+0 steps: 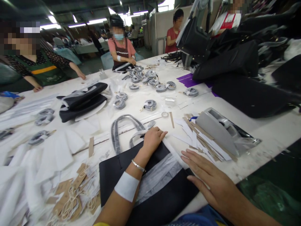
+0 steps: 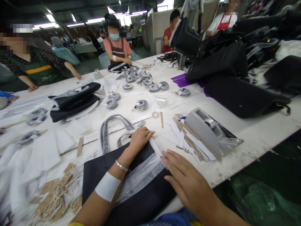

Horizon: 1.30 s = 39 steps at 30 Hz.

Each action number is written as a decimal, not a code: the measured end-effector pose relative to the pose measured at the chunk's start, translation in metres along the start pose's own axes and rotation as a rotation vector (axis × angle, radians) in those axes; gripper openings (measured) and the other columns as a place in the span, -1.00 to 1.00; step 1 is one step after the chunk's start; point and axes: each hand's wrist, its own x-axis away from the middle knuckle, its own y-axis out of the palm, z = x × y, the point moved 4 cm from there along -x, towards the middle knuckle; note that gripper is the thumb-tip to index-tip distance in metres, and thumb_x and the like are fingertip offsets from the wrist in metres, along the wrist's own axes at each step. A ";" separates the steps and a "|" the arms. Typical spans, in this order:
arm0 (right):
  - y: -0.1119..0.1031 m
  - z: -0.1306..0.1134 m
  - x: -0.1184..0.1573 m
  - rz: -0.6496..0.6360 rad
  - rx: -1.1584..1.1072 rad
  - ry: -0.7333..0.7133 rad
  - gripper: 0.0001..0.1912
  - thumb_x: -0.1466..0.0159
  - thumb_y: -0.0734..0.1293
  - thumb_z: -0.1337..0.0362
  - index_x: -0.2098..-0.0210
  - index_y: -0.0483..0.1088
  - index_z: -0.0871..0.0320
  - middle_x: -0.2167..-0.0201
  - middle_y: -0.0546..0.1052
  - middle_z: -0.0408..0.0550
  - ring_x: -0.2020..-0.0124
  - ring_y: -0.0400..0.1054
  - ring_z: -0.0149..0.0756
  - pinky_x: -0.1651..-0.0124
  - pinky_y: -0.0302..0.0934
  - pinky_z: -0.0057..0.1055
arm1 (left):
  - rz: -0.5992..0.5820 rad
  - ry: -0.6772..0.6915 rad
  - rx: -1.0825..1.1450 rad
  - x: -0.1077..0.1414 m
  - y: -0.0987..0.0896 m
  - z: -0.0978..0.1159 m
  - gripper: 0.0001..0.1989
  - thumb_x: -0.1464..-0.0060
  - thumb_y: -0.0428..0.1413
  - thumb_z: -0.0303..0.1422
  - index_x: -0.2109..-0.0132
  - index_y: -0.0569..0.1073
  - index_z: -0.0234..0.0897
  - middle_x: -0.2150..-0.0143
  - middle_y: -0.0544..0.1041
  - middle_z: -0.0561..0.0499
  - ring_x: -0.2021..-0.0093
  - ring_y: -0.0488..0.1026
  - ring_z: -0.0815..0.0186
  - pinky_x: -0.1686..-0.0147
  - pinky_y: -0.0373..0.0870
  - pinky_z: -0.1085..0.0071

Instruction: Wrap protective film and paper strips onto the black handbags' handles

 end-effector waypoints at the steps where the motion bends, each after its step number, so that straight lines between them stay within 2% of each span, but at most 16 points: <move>1: 0.009 -0.003 -0.003 -0.009 0.004 -0.057 -0.39 -0.35 0.23 0.29 -0.37 0.05 0.06 -0.34 0.18 -0.03 -0.35 0.02 -0.13 -0.37 0.01 -0.12 | 0.049 0.027 0.049 0.001 -0.003 -0.001 -0.59 -0.33 -0.06 -0.15 0.27 0.58 -0.27 0.22 0.56 -0.06 0.17 0.49 0.25 0.21 0.36 0.40; 4: 0.041 0.000 -0.004 -0.065 0.013 -0.110 -0.32 -0.35 0.24 0.23 -0.40 -0.06 0.10 -0.38 0.07 -0.01 -0.38 -0.08 -0.11 -0.35 0.03 -0.12 | 0.143 0.200 0.205 0.008 -0.017 0.001 -0.67 -0.34 -0.07 -0.21 0.11 0.55 -0.24 0.08 0.57 -0.02 0.07 0.47 0.29 0.01 0.34 0.37; 7: 0.059 0.010 0.000 -0.068 0.028 -0.093 -0.34 -0.36 0.22 0.24 -0.40 -0.05 0.07 -0.40 0.03 -0.04 -0.39 -0.10 -0.11 -0.34 0.05 -0.11 | 0.067 0.402 0.256 0.015 -0.023 0.008 -0.67 -0.36 -0.11 -0.25 0.08 0.53 -0.25 0.09 0.58 -0.02 0.08 0.48 0.31 -0.03 0.31 0.38; 9: 0.062 0.014 0.005 -0.044 0.037 -0.105 -0.34 -0.36 0.21 0.25 -0.40 -0.06 0.06 -0.40 0.03 -0.05 -0.39 -0.10 -0.10 -0.34 0.05 -0.10 | -0.007 0.445 0.203 0.017 -0.018 0.013 -0.62 -0.37 -0.13 -0.24 0.17 0.54 -0.27 0.20 0.60 -0.03 0.15 0.49 0.31 0.06 0.34 0.39; 12: 0.063 0.016 0.011 -0.015 0.029 -0.129 -0.33 -0.35 0.21 0.27 -0.40 -0.07 0.07 -0.40 0.03 -0.04 -0.39 -0.10 -0.07 -0.34 0.05 -0.07 | -0.034 0.379 0.085 0.016 -0.007 0.013 -0.52 -0.36 -0.14 -0.15 0.36 0.51 -0.28 0.40 0.55 -0.04 0.29 0.49 0.31 0.18 0.34 0.40; 14: 0.062 0.018 0.013 0.000 -0.014 -0.135 -0.34 -0.36 0.21 0.27 -0.40 -0.06 0.07 -0.39 0.06 -0.03 -0.39 -0.08 -0.07 -0.34 0.05 -0.08 | -0.026 0.323 0.072 0.015 0.000 0.011 -0.49 -0.35 -0.13 -0.11 0.41 0.50 -0.28 0.45 0.53 -0.02 0.33 0.48 0.31 0.22 0.33 0.41; 16: 0.058 0.023 0.012 0.030 -0.105 -0.109 -0.40 -0.38 0.19 0.26 -0.38 0.00 0.07 -0.36 0.13 -0.02 -0.36 0.00 -0.11 -0.32 0.09 -0.13 | 0.006 0.264 0.146 0.015 0.002 0.007 -0.53 -0.35 -0.12 -0.12 0.35 0.52 -0.26 0.40 0.56 0.00 0.31 0.49 0.32 0.22 0.34 0.43; 18: 0.050 0.032 0.009 0.108 -0.225 -0.007 -0.51 -0.40 0.16 0.24 -0.31 0.13 0.07 -0.27 0.29 -0.01 -0.28 0.17 -0.18 -0.28 0.16 -0.20 | 0.087 0.174 0.263 0.016 0.001 0.001 -0.63 -0.35 -0.09 -0.17 0.23 0.53 -0.25 0.27 0.59 0.01 0.24 0.50 0.33 0.18 0.35 0.45; 20: 0.041 0.044 0.005 0.182 -0.323 0.113 -0.63 -0.41 0.14 0.19 -0.16 0.31 0.07 -0.12 0.46 0.00 -0.15 0.33 -0.19 -0.20 0.25 -0.24 | 0.192 0.065 0.326 0.019 -0.003 -0.005 -0.70 -0.33 -0.05 -0.20 0.12 0.51 -0.25 0.17 0.58 -0.01 0.16 0.49 0.31 0.11 0.36 0.43; 22: 0.035 0.053 0.003 0.183 -0.372 0.183 -0.70 -0.39 0.17 0.14 0.03 0.44 0.07 0.05 0.55 0.00 0.00 0.42 -0.16 -0.07 0.32 -0.24 | 0.255 -0.032 0.300 0.023 -0.004 -0.010 -0.72 -0.33 -0.04 -0.23 0.09 0.50 -0.25 0.12 0.57 -0.03 0.10 0.47 0.27 0.05 0.36 0.38; 25: 0.030 0.058 0.005 0.085 -0.401 0.207 -0.73 -0.33 0.21 0.10 0.19 0.49 0.07 0.19 0.57 -0.02 0.19 0.46 -0.15 0.08 0.34 -0.25 | 0.238 -0.117 0.212 0.025 -0.003 -0.012 -0.71 -0.34 -0.08 -0.25 0.09 0.51 -0.23 0.10 0.57 -0.04 0.06 0.46 0.23 0.01 0.35 0.33; 31: 0.043 0.054 0.001 -0.225 -0.620 0.289 -0.59 -0.23 0.26 0.10 0.03 0.48 0.18 0.58 0.47 -0.14 0.50 0.37 -0.22 0.39 0.24 -0.37 | 0.140 -0.135 0.154 0.019 0.000 -0.010 -0.64 -0.35 -0.11 -0.21 0.09 0.55 -0.22 0.09 0.59 -0.02 0.07 0.49 0.24 0.01 0.37 0.36; 33: 0.049 0.051 -0.004 -0.290 -0.718 0.282 -0.62 -0.24 0.23 0.11 0.09 0.50 0.18 0.59 0.46 -0.15 0.50 0.37 -0.23 0.43 0.20 -0.40 | 0.100 -0.128 0.143 0.015 0.000 -0.009 -0.63 -0.34 -0.10 -0.18 0.09 0.57 -0.19 0.10 0.60 0.01 0.07 0.51 0.24 0.02 0.37 0.38; 35: 0.050 0.049 -0.010 -0.319 -0.768 0.206 -0.69 -0.23 0.22 0.16 0.20 0.51 0.18 0.50 0.50 -0.13 0.42 0.38 -0.22 0.37 0.20 -0.41 | 0.075 -0.129 0.130 0.012 0.000 -0.008 -0.63 -0.34 -0.10 -0.16 0.08 0.57 -0.16 0.10 0.60 0.04 0.07 0.52 0.24 0.02 0.38 0.39; 37: 0.046 0.049 -0.014 -0.343 -0.741 0.112 -0.77 -0.22 0.22 0.20 0.36 0.47 0.18 0.46 0.50 -0.12 0.37 0.36 -0.22 0.32 0.17 -0.42 | 0.068 -0.143 0.116 0.011 0.001 -0.008 -0.64 -0.34 -0.10 -0.15 0.05 0.56 -0.12 0.07 0.60 0.06 0.06 0.52 0.24 0.03 0.39 0.39; 39: 0.042 0.052 -0.015 -0.410 -0.693 0.036 -0.79 -0.20 0.24 0.22 0.49 0.39 0.18 0.52 0.43 -0.16 0.41 0.30 -0.27 0.34 0.12 -0.44 | 0.071 -0.167 0.101 0.011 0.003 -0.007 -0.64 -0.34 -0.10 -0.14 0.00 0.54 -0.09 0.03 0.59 0.08 0.04 0.52 0.25 0.02 0.39 0.40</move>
